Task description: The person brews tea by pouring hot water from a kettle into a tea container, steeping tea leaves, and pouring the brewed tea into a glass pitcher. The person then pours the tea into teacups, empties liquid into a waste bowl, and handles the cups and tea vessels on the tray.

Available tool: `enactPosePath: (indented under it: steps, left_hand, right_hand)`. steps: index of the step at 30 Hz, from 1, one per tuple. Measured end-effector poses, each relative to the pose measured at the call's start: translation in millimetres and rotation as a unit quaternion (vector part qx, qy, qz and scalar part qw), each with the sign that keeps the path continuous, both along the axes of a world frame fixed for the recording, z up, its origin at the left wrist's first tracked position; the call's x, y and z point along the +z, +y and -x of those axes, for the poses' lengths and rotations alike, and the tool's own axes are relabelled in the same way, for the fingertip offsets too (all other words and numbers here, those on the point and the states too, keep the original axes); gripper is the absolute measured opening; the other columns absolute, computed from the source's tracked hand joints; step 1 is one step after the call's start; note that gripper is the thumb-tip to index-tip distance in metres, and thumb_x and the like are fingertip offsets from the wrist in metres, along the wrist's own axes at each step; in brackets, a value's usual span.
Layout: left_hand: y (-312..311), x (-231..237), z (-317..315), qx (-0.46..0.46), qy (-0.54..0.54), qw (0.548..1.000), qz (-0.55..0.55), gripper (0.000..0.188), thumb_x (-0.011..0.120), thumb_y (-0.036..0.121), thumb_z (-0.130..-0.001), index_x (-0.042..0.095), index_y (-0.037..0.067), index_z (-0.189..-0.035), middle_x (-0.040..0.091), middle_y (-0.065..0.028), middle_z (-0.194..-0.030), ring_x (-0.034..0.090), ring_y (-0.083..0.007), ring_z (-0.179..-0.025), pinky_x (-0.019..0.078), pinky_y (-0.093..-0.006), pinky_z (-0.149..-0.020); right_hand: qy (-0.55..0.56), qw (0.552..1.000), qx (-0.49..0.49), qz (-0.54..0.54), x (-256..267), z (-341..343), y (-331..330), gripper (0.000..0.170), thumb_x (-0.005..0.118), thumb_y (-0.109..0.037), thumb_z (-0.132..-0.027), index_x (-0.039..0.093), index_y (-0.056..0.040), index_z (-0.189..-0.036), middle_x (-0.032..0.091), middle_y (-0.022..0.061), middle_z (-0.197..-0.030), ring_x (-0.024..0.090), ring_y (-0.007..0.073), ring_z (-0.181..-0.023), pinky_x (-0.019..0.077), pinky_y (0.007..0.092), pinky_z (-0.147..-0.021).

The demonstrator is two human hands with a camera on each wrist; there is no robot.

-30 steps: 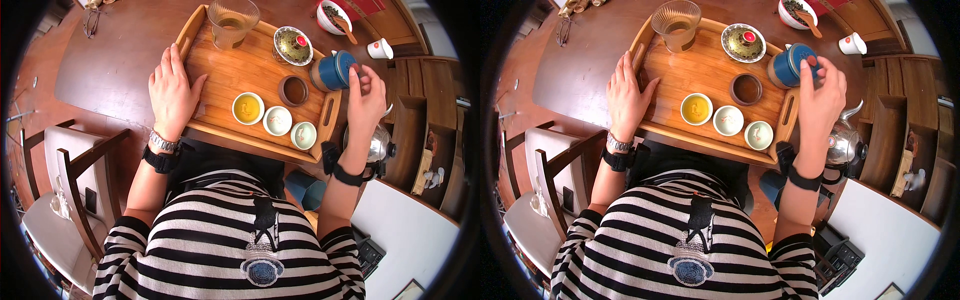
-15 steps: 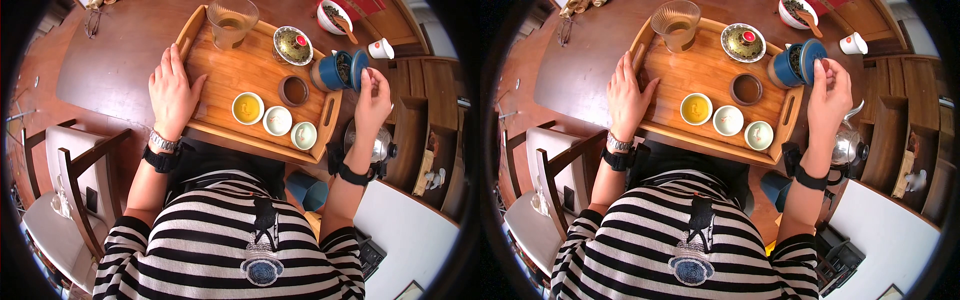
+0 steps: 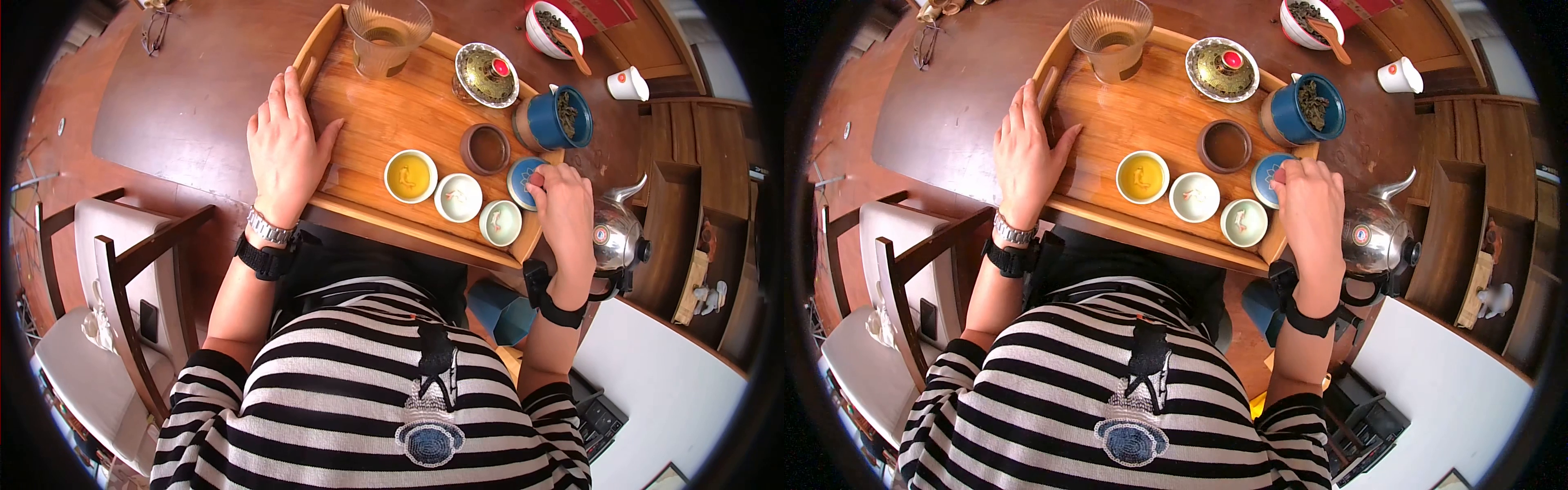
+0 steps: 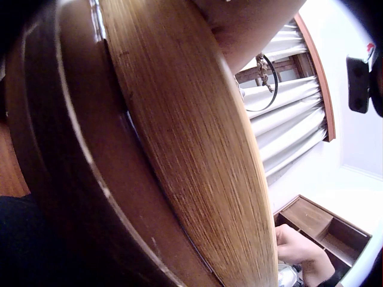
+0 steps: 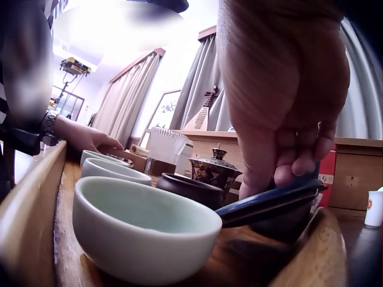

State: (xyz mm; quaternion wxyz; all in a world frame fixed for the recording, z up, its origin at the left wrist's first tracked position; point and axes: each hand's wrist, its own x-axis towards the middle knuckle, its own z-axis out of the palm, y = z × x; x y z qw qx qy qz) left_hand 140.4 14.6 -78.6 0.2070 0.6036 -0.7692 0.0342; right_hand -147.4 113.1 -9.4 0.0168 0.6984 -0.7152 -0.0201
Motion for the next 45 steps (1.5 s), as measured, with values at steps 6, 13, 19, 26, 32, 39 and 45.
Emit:
enactPosePath:
  steps: [6,13,19,26,32,39,45]
  left_hand:
    - [0.3,-0.7,-0.4,0.001,-0.003,1.000,0.002,0.077,0.068,0.034,-0.073,0.031,0.000,-0.131,0.047,-0.0175,-0.123,0.050,-0.0301,-0.106,0.0412,-0.0370,-0.085]
    - [0.2,-1.3,-0.5,-0.001,0.000,1.000,0.003,0.078,0.069,0.034,-0.073,0.030,0.000,-0.131,0.047,-0.0173,-0.123,0.050,-0.0299,-0.106,0.0412,-0.0369,-0.085]
    - [0.0,-0.9,-0.7,-0.001,0.001,1.000,0.005,0.077,0.068,0.035,-0.073,0.031,0.000,-0.131,0.047,-0.0169,-0.122,0.051,-0.0297,-0.104,0.0415,-0.0363,-0.084]
    - [-0.5,-1.8,-1.2,-0.001,-0.001,1.000,0.004,0.078,0.068,0.036,-0.073,0.031,-0.001,-0.131,0.047,-0.0176,-0.122,0.051,-0.0296,-0.104,0.0416,-0.0360,-0.084]
    - [-0.7,-2.3,-1.6,-0.006,-0.007,1.000,0.015,0.078,0.068,0.036,-0.072,0.032,-0.004,-0.130,0.047,-0.0182,-0.122,0.053,-0.0284,-0.099,0.0422,-0.0370,-0.083]
    - [-0.8,-3.2,-0.7,-0.007,0.001,1.000,0.014,0.078,0.068,0.035,-0.072,0.032,-0.003,-0.130,0.047,-0.0178,-0.122,0.052,-0.0278,-0.099,0.0419,-0.0366,-0.083]
    - [-0.7,-3.2,-1.4,-0.007,-0.003,1.000,0.021,0.078,0.068,0.035,-0.072,0.032,-0.003,-0.130,0.047,-0.0177,-0.122,0.052,-0.0276,-0.099,0.0419,-0.0365,-0.083]
  right_hand:
    - [-0.020,1.000,0.005,-0.006,-12.9,-0.9,-7.0,0.014,0.065,-0.012,-0.072,0.061,-0.0040,-0.083,0.059,0.0079,-0.079,0.055,0.0238,-0.081,0.0380,0.0348,-0.072]
    - [-0.048,0.999,0.007,-0.022,-21.1,1.7,-8.0,0.015,0.065,-0.011,-0.073,0.061,-0.0032,-0.085,0.060,0.0089,-0.080,0.056,0.0242,-0.083,0.0381,0.0352,-0.072]
    - [-0.097,0.994,-0.027,-0.041,-18.5,-3.1,-7.5,0.022,0.065,-0.012,-0.074,0.061,0.0005,-0.091,0.061,0.0116,-0.083,0.056,0.0266,-0.084,0.0400,0.0385,-0.075]
    - [-0.212,0.977,-0.021,-0.016,-18.2,-28.8,-23.6,0.065,0.070,-0.013,-0.069,0.039,0.0031,-0.124,0.049,0.0219,-0.119,0.045,0.0360,-0.112,0.0363,0.0404,-0.095]
    - [-0.278,0.960,-0.003,-0.027,-25.2,-30.1,-36.6,0.071,0.075,-0.011,-0.063,0.040,0.0027,-0.124,0.050,0.0214,-0.118,0.050,0.0338,-0.106,0.0401,0.0381,-0.090]
    - [-0.300,0.952,-0.039,-0.042,-26.3,-29.1,-41.2,0.068,0.077,-0.012,-0.057,0.046,0.0025,-0.116,0.054,0.0208,-0.110,0.055,0.0329,-0.098,0.0426,0.0375,-0.086]
    - [-0.314,0.948,-0.057,-0.001,-25.7,-28.2,-40.1,0.065,0.078,-0.015,-0.055,0.048,0.0001,-0.111,0.055,0.0193,-0.108,0.054,0.0335,-0.101,0.0420,0.0378,-0.088]
